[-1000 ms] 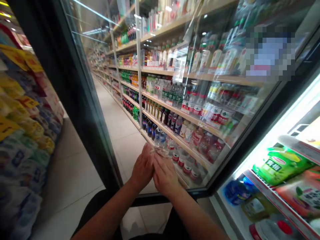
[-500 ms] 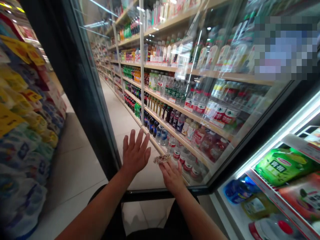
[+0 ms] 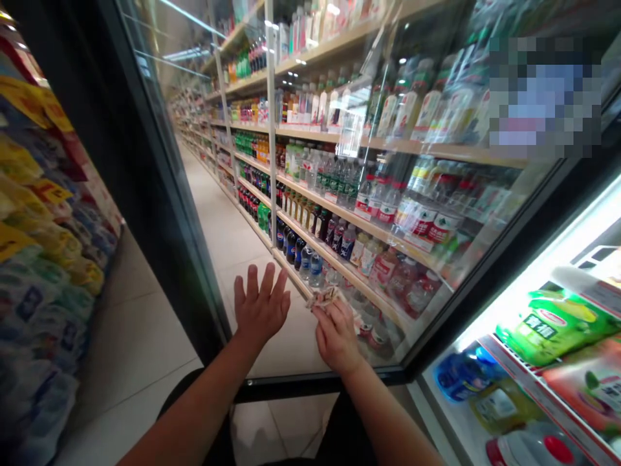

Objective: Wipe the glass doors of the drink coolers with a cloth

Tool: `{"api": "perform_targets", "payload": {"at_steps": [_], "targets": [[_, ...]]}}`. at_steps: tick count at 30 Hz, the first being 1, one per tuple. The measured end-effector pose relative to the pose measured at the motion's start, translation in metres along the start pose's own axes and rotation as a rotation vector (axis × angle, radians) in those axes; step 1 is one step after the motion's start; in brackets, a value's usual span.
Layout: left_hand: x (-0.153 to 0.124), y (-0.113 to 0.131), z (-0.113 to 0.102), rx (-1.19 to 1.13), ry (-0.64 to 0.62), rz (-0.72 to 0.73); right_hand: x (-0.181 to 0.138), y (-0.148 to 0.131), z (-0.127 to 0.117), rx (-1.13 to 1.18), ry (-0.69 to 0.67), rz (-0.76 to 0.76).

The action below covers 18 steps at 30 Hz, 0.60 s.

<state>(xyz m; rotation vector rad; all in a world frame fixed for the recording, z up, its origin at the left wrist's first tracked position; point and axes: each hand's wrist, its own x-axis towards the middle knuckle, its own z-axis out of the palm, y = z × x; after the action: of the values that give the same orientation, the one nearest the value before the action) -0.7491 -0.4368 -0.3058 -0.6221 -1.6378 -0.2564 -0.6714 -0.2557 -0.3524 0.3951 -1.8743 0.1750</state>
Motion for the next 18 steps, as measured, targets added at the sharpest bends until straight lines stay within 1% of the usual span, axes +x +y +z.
{"api": "perform_targets", "payload": {"at_steps": [2, 4, 6, 10, 14, 16, 18], "targets": [[0.000, 0.000, 0.000, 0.002, -0.002, 0.002, 0.020, -0.004, 0.002, 0.064, 0.050, 0.020], [0.000, 0.000, -0.001, 0.004, 0.008, 0.002, 0.038, -0.005, 0.004, 0.084, 0.112, 0.007], [0.000, 0.000, -0.001, 0.003, 0.019, -0.002, 0.046, -0.006, 0.007, 0.061, 0.139, -0.029], [-0.001, 0.001, 0.000, -0.012, 0.017, -0.006, 0.058, -0.010, 0.011, 0.015, 0.137, -0.037], [-0.002, 0.000, 0.002, -0.013, 0.024, -0.015, 0.093, -0.019, 0.011, 0.021, 0.172, -0.028], [-0.002, 0.000, 0.002, -0.019, 0.029, -0.020, 0.104, -0.025, 0.011, -0.019, 0.148, -0.030], [-0.004, 0.000, 0.003, -0.032, 0.030, -0.017, 0.104, -0.030, 0.012, -0.058, 0.108, -0.046]]}}
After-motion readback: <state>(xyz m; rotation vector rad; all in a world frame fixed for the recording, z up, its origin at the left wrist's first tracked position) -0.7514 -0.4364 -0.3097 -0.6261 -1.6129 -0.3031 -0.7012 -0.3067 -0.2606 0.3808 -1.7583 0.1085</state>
